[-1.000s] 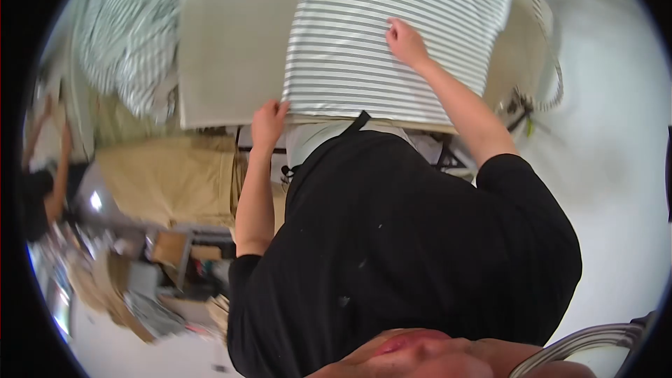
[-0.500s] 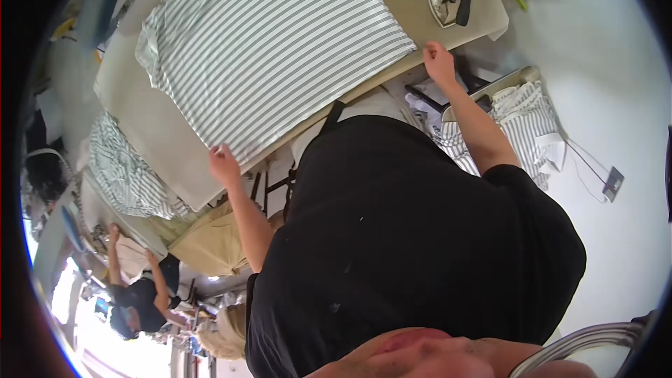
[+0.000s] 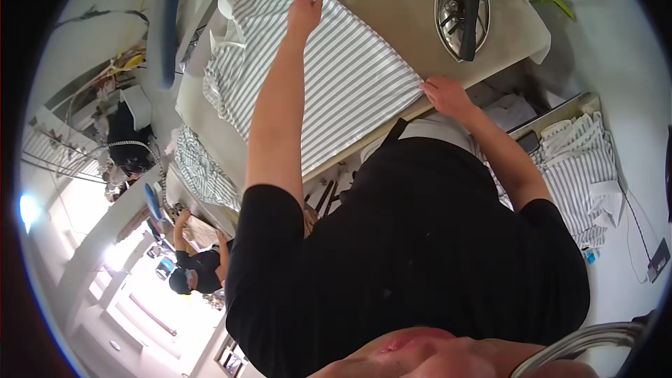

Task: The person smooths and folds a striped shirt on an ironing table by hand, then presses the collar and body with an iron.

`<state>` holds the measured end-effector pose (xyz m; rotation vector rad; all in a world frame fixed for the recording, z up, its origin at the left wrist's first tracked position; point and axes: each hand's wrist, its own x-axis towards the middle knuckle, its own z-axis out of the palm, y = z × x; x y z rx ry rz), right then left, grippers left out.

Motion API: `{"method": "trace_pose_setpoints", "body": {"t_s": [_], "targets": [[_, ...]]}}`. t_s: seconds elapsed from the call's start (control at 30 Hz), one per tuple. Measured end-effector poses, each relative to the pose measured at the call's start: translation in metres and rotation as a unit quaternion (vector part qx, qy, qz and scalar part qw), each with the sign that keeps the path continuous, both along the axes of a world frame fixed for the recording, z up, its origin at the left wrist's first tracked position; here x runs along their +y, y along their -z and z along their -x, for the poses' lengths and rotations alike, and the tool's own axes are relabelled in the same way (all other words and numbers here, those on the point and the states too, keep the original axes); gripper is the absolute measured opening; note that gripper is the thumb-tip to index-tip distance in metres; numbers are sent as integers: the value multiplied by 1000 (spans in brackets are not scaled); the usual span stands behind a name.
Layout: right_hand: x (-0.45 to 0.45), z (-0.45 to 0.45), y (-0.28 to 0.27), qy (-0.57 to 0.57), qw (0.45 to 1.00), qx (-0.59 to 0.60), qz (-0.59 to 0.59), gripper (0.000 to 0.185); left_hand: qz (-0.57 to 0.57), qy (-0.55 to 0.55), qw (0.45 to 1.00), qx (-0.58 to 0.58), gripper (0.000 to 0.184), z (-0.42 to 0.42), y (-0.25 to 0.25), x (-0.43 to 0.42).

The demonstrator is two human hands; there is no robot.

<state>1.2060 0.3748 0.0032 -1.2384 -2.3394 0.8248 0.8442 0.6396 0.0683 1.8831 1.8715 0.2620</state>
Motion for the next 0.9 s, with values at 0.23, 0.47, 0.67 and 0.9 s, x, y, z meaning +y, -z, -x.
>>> {"method": "trace_pose_setpoints", "body": {"t_s": [0.23, 0.47, 0.67, 0.9], "targets": [[7, 3, -6, -1, 999, 4, -44, 23, 80, 185, 933, 299, 32, -28, 19, 65], [4, -2, 5, -9, 997, -23, -79, 22, 241, 115, 949, 164, 31, -12, 48, 101], [2, -6, 6, -16, 995, -2, -103, 22, 301, -36, 953, 8, 28, -28, 34, 119], [-2, -9, 7, 32, 996, -2, -86, 18, 293, -102, 950, -36, 17, -37, 72, 130]]}}
